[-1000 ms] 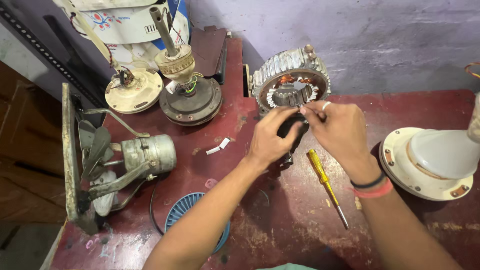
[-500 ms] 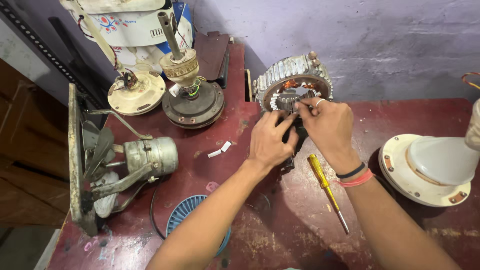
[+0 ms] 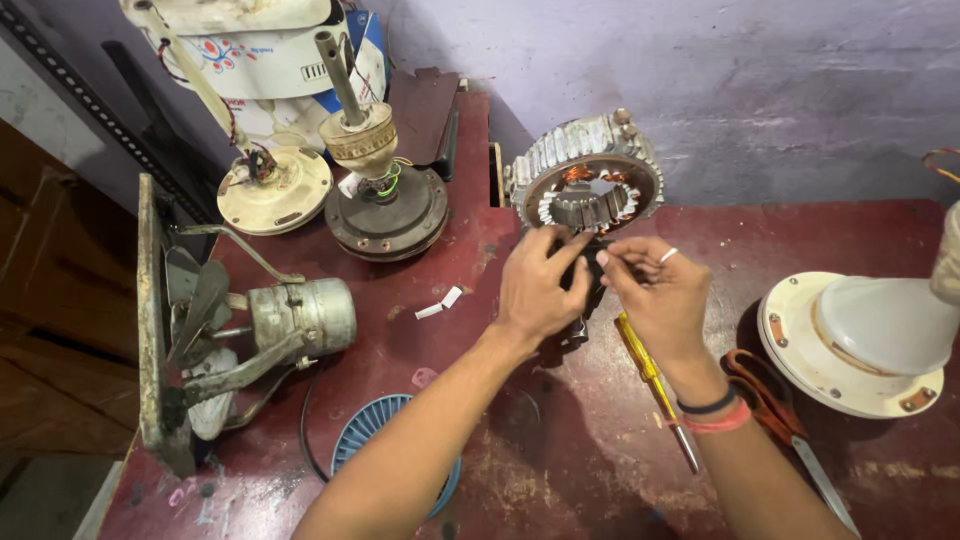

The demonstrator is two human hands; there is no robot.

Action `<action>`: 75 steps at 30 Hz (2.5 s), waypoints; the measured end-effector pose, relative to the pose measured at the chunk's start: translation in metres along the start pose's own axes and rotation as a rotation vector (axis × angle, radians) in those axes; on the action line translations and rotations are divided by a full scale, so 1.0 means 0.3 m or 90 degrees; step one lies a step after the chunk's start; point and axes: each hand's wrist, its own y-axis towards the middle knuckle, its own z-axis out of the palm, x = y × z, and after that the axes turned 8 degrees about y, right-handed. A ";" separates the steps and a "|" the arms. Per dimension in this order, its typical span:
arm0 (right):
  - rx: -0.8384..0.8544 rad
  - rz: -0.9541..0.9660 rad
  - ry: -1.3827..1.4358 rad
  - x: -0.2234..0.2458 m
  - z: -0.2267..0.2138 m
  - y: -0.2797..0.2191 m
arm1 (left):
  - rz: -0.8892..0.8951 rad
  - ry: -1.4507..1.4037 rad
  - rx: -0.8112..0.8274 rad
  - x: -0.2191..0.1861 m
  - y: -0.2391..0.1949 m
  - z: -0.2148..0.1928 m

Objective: The person works on a disassembled electric motor rotor clamped in a bench vise. They use a yellow screwdriver to adjust and press down copper windings and white insulating material within the rotor slots. The person rotates the rotor to access different sections and continues the adjustment process throughout the clip.

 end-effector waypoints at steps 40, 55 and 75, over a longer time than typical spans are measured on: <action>-0.120 -0.102 -0.295 0.032 0.169 0.145 | -0.547 -0.996 0.280 0.409 0.241 0.146; -0.152 0.040 -0.253 0.060 0.099 -0.020 | -0.539 -0.961 0.237 0.432 0.219 0.166; -0.175 -0.052 -0.221 -0.005 0.093 0.033 | -0.470 -0.917 0.326 0.385 0.231 0.150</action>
